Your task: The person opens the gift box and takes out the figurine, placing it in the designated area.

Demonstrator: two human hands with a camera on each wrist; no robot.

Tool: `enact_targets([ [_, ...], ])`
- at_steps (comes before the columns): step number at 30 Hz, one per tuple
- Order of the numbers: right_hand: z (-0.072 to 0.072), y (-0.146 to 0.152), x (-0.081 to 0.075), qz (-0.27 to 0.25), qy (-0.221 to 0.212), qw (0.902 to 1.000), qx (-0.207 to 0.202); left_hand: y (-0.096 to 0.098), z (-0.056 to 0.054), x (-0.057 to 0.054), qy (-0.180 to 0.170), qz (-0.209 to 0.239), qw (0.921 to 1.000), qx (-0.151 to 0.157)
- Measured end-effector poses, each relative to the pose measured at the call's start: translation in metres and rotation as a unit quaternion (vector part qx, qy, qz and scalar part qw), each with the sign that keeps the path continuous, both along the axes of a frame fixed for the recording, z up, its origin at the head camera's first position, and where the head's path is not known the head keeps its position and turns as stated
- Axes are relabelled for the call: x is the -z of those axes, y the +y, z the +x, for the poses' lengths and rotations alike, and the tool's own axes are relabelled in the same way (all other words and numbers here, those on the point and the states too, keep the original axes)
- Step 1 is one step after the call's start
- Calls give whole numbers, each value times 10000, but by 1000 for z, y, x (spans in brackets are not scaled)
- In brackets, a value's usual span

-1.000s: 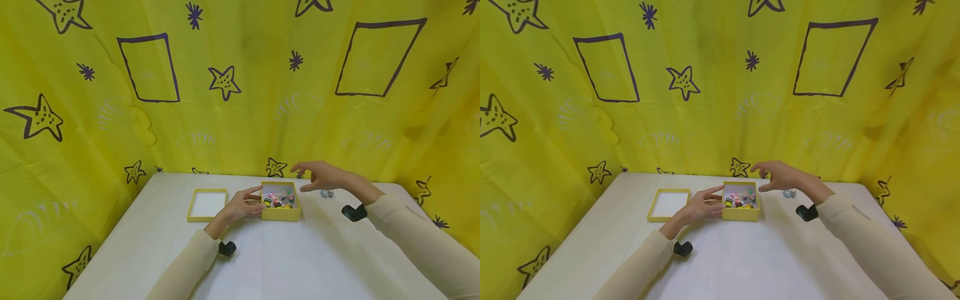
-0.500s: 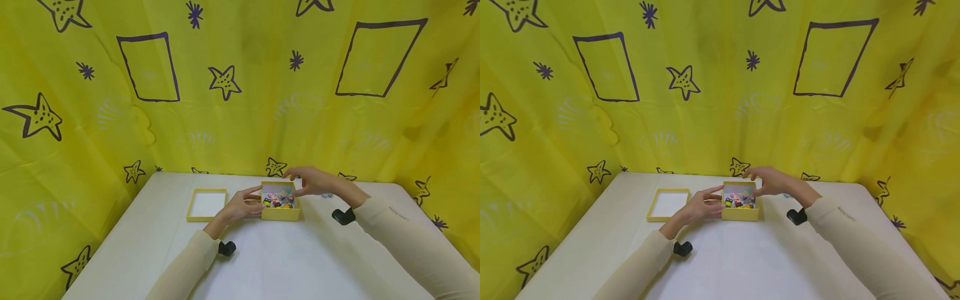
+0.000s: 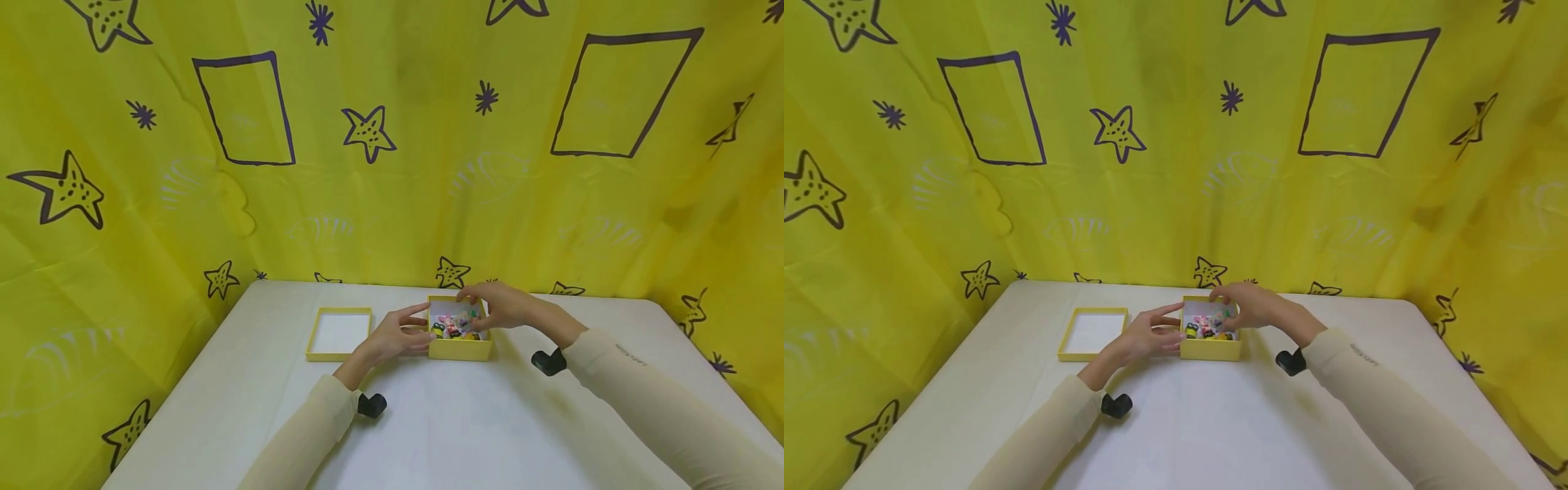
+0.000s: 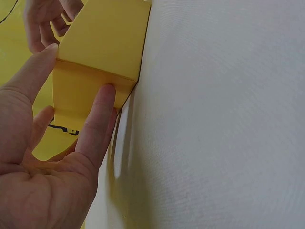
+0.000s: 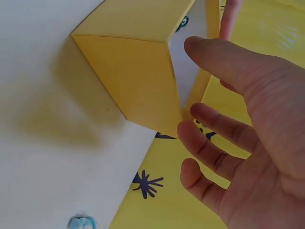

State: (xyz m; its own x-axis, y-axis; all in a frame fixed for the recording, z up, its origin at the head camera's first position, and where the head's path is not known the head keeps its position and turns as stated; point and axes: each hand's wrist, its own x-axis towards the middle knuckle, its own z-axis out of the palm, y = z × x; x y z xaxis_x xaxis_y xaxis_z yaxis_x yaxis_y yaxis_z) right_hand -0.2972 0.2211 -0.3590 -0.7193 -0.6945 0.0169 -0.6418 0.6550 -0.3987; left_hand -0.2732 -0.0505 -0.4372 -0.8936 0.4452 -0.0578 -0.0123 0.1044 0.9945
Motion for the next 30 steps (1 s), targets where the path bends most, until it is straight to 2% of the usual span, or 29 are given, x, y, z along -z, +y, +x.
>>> enact_targets([
  [13,1,-3,4,611,242,9974,296,0,0,0,45,-15,10000,15],
  [20,-2,-5,7,1005,425,9931,421,1,-2,1,33,14,10000,16],
  [30,-4,-9,11,1452,445,9862,660,1,-3,3,-2,38,10000,18],
])
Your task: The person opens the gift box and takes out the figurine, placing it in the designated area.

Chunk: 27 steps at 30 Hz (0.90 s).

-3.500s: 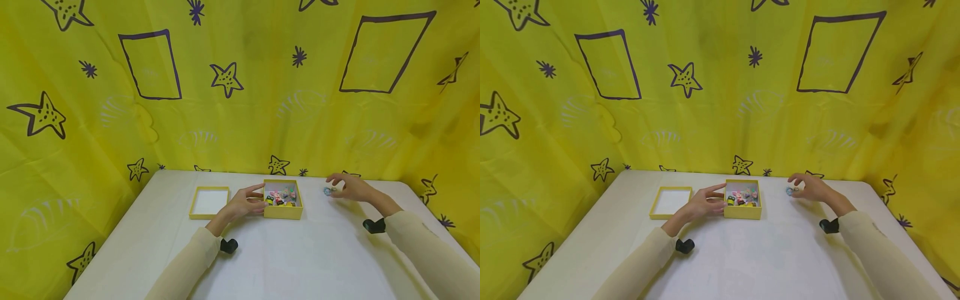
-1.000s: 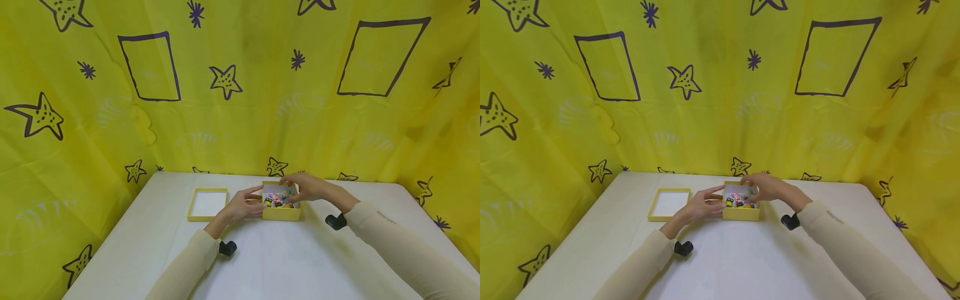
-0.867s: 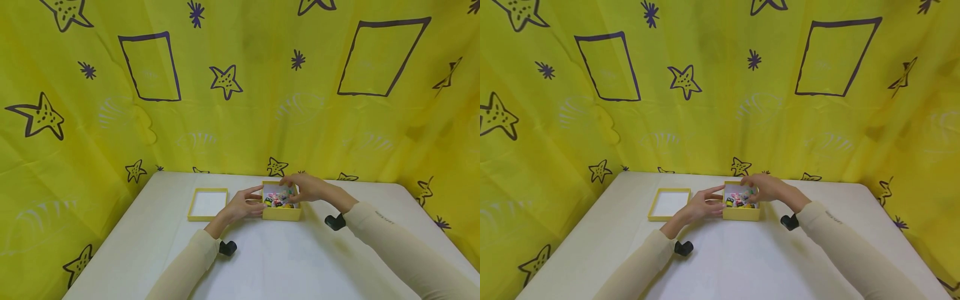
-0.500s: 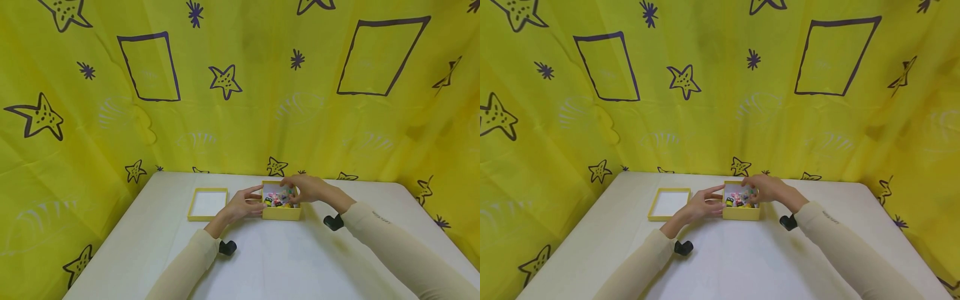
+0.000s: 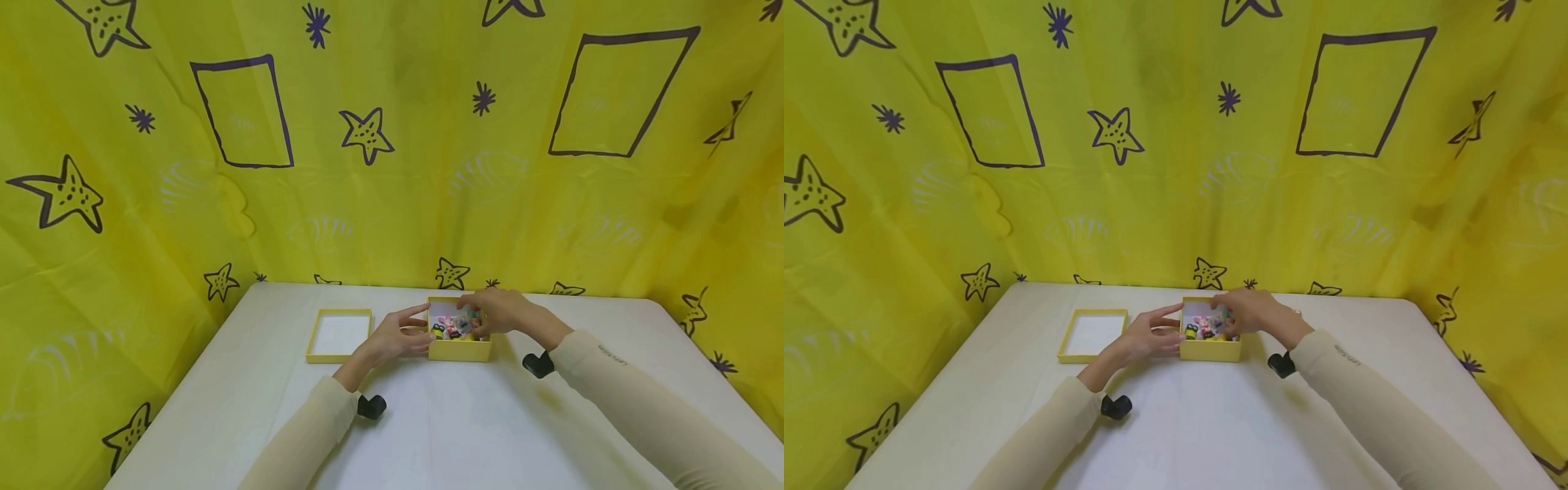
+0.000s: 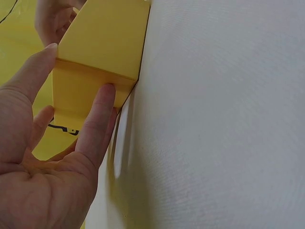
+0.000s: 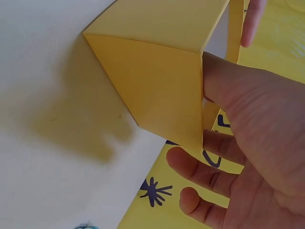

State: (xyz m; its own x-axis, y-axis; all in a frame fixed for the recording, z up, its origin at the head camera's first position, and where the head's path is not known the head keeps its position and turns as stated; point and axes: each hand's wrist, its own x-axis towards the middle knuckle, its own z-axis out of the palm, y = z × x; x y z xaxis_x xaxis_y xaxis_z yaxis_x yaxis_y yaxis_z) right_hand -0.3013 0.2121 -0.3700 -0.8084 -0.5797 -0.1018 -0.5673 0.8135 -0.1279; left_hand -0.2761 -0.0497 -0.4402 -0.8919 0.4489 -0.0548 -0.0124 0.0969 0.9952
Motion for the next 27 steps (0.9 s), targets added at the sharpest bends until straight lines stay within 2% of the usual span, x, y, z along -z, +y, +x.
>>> enact_targets([
  [9,-2,-5,1,152,5,9999,64,0,1,-1,28,-69,10000,30],
  [27,-6,-7,2,-45,-318,9994,111,0,0,0,66,-143,9999,12],
])
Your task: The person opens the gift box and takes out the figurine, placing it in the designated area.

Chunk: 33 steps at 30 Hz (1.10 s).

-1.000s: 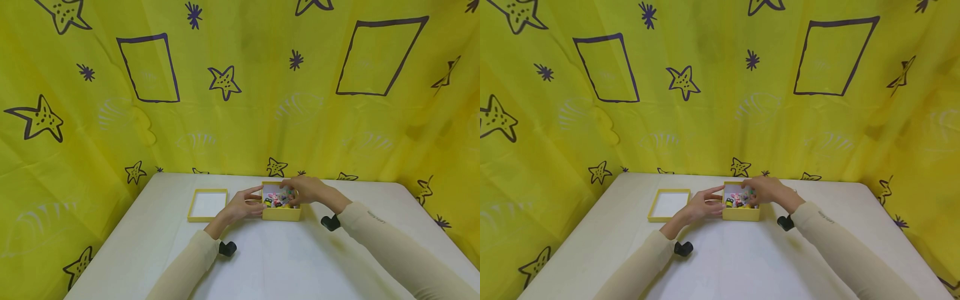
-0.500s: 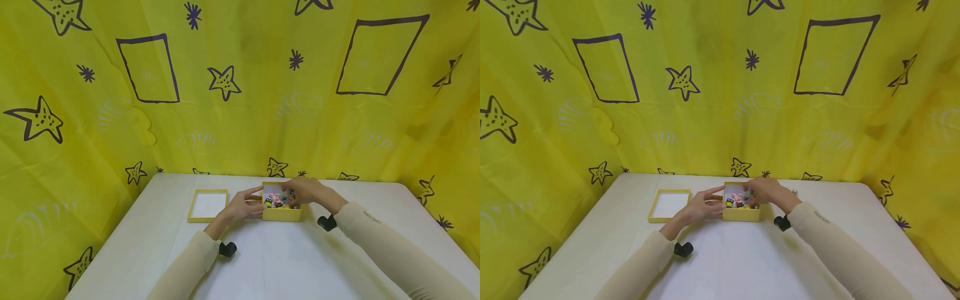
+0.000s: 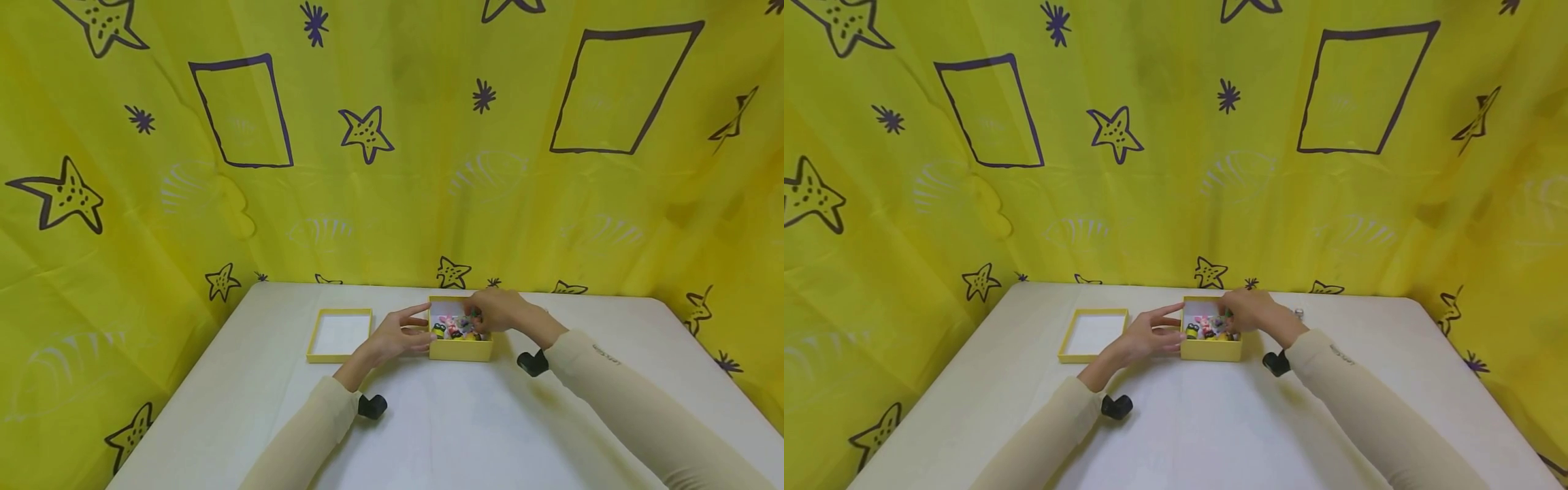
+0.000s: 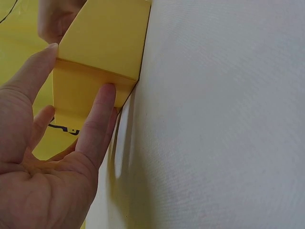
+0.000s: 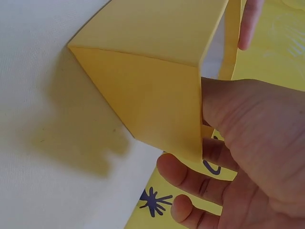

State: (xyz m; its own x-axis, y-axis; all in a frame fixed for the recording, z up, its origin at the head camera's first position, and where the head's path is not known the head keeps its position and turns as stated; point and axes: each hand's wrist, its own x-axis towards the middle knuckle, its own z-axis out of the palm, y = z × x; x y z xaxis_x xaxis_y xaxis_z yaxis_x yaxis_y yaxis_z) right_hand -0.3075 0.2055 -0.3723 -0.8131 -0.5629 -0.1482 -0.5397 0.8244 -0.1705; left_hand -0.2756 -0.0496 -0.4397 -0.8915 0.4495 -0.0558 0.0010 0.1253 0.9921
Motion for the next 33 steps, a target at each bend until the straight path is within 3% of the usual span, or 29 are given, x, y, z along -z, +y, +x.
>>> enact_targets([
  [17,0,-3,1,-49,181,9996,228,0,0,1,25,77,9999,58],
  [33,2,-1,1,-424,153,9990,21,0,2,-1,14,98,9999,30],
])
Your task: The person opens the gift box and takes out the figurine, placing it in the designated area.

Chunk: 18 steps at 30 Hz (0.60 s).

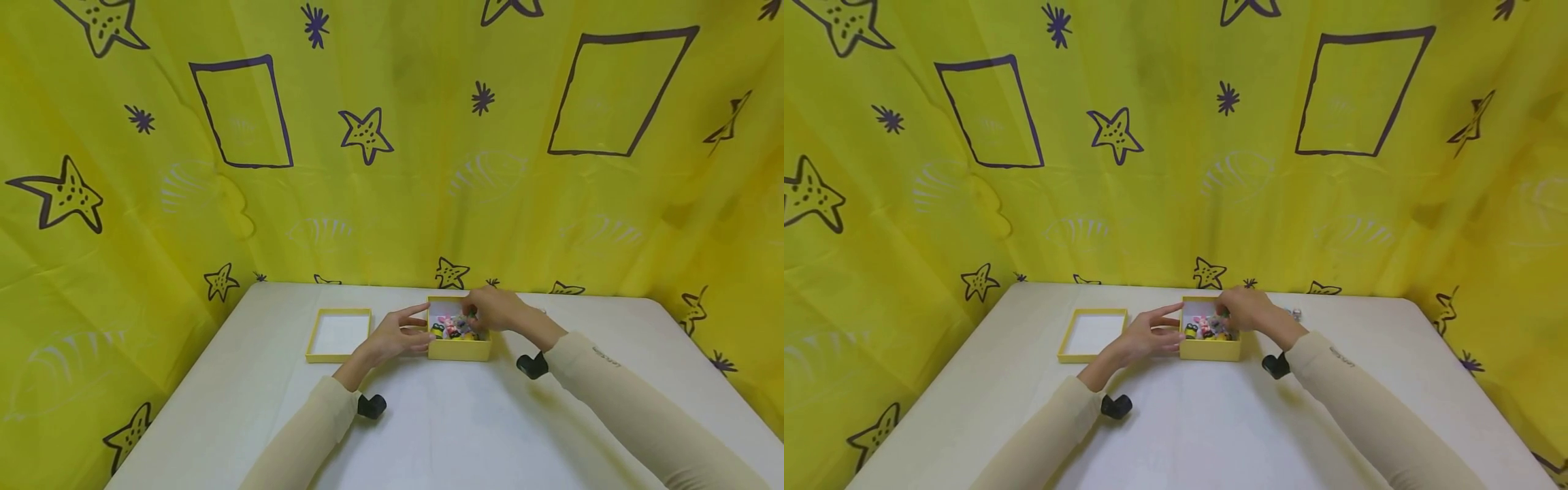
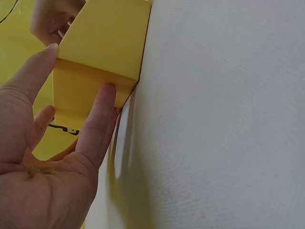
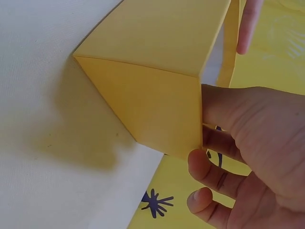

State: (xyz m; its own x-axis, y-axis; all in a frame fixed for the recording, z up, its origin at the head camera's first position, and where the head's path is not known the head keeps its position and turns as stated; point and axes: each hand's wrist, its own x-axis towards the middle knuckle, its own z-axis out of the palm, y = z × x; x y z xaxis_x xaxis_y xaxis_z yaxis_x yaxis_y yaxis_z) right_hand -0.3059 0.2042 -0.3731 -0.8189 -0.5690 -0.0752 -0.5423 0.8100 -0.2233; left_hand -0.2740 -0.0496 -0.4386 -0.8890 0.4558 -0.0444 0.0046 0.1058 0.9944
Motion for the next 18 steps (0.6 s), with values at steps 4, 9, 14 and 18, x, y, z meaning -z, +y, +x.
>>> enact_targets([
  [4,3,1,-4,-234,76,9996,-152,0,-1,1,-34,-3,10000,1],
  [9,7,4,-11,-514,186,9980,-323,0,-1,1,-14,-63,10000,-4],
  [14,9,10,-16,-865,304,9944,-533,-1,0,0,26,-115,9999,-4],
  [18,9,15,-18,-1183,410,9900,-655,-1,0,0,18,-48,10000,0],
])
